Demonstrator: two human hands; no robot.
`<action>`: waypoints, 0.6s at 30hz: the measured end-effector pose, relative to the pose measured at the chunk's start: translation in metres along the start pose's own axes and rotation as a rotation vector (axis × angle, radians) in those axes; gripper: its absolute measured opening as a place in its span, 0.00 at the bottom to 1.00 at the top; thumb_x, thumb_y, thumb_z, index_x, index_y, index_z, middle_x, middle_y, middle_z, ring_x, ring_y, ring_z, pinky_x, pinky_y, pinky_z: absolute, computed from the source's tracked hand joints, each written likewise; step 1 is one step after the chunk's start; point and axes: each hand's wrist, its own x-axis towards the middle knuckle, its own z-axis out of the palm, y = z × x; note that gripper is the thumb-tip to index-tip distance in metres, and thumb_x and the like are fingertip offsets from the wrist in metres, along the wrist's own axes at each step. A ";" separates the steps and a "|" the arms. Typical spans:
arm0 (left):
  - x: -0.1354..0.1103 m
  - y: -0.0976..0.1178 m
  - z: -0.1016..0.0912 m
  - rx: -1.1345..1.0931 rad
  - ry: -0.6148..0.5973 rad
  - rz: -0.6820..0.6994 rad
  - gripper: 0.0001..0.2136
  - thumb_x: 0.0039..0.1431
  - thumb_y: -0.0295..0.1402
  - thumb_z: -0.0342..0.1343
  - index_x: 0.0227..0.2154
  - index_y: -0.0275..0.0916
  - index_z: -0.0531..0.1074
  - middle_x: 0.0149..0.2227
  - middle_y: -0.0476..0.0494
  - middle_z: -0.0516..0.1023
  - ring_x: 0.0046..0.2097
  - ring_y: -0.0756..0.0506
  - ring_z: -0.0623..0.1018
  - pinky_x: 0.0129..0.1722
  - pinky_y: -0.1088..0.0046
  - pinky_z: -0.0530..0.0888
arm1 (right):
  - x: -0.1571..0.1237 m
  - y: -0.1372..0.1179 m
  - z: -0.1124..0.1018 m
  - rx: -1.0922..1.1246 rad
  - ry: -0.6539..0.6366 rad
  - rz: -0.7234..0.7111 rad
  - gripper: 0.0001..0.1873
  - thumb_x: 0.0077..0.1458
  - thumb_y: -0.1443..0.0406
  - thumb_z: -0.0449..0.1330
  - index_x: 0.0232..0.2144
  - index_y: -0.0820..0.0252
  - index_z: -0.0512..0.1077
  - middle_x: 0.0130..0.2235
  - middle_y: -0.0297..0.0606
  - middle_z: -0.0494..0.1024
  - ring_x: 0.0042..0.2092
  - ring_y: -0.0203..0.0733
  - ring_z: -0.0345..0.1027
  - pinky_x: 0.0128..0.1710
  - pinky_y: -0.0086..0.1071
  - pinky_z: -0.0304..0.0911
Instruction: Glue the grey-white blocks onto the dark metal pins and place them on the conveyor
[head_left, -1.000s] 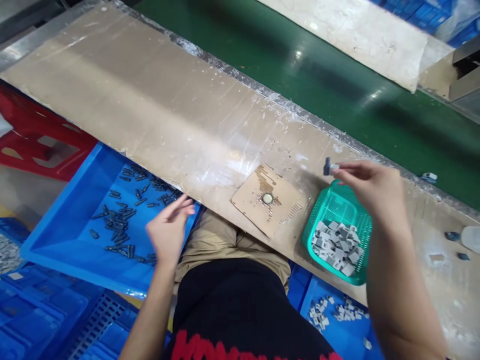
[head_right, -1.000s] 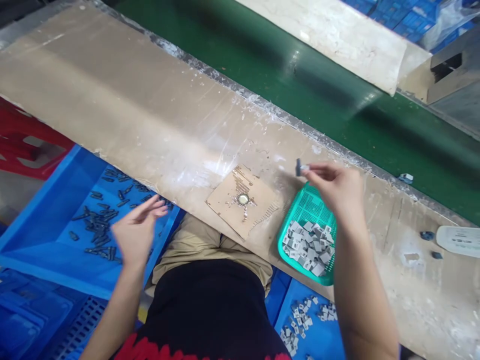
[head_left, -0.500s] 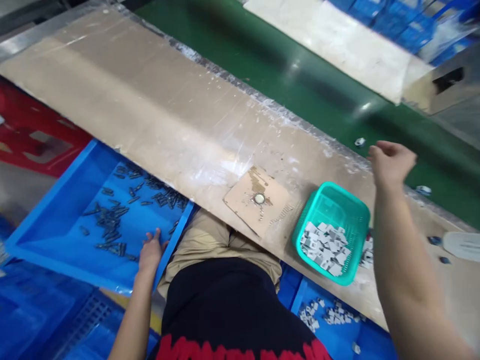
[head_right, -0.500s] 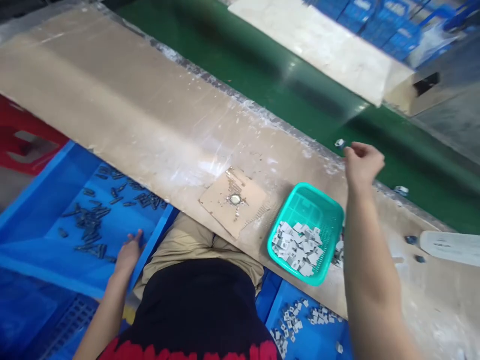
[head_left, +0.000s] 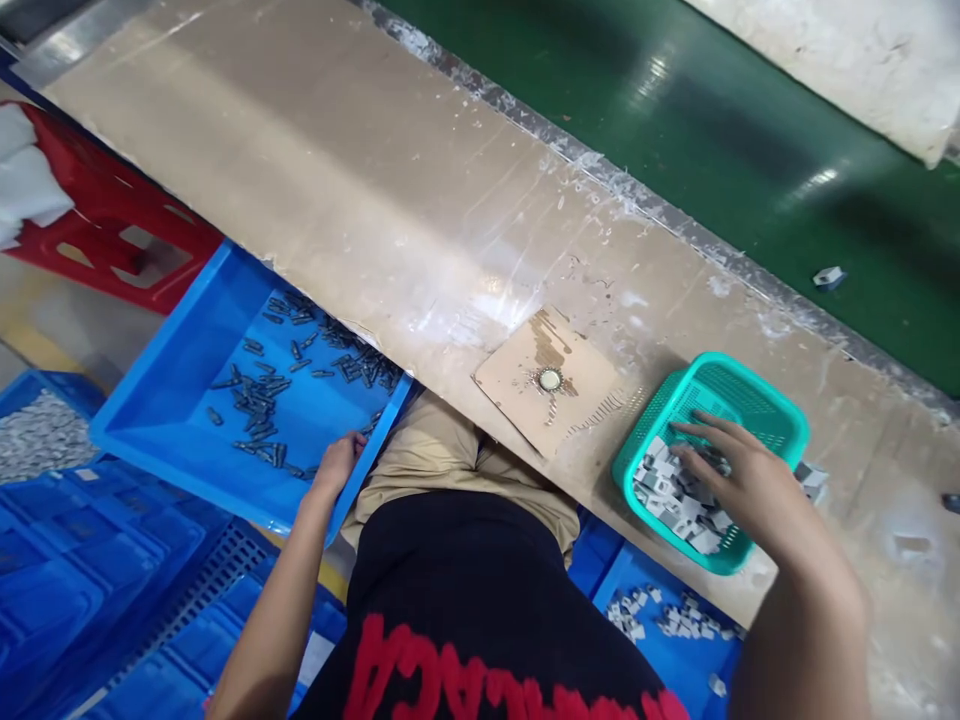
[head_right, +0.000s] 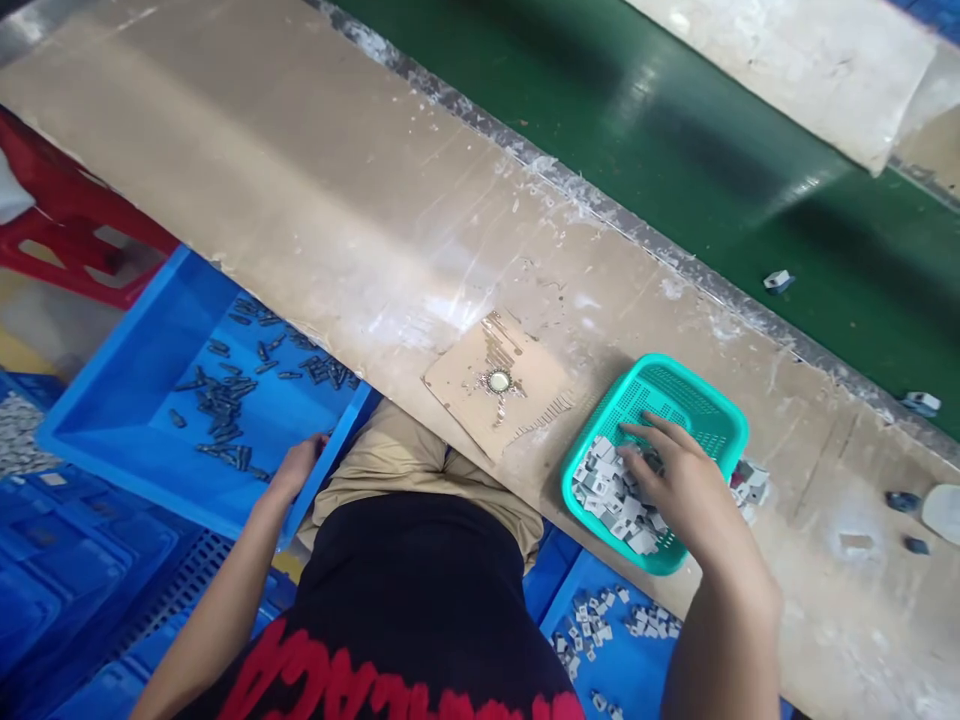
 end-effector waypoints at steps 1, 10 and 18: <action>0.001 -0.001 0.001 -0.008 -0.010 -0.005 0.14 0.60 0.37 0.53 0.45 0.35 0.69 0.43 0.42 0.74 0.42 0.44 0.75 0.43 0.59 0.74 | -0.002 -0.001 0.002 0.003 -0.002 -0.002 0.20 0.54 0.52 0.52 0.38 0.55 0.77 0.51 0.46 0.75 0.50 0.60 0.70 0.44 0.50 0.66; 0.006 -0.008 0.002 -0.060 -0.079 -0.022 0.13 0.59 0.38 0.54 0.43 0.35 0.70 0.43 0.42 0.74 0.43 0.44 0.75 0.42 0.60 0.75 | -0.015 -0.006 -0.015 -0.006 -0.196 -0.045 0.27 0.54 0.50 0.47 0.43 0.57 0.76 0.49 0.44 0.76 0.49 0.56 0.71 0.47 0.50 0.67; -0.004 -0.008 0.006 -0.085 0.014 -0.016 0.12 0.59 0.37 0.54 0.42 0.35 0.70 0.42 0.42 0.75 0.42 0.44 0.75 0.42 0.60 0.74 | -0.027 -0.009 -0.011 -0.081 -0.139 -0.037 0.29 0.50 0.43 0.46 0.34 0.56 0.76 0.49 0.48 0.76 0.47 0.62 0.72 0.43 0.53 0.70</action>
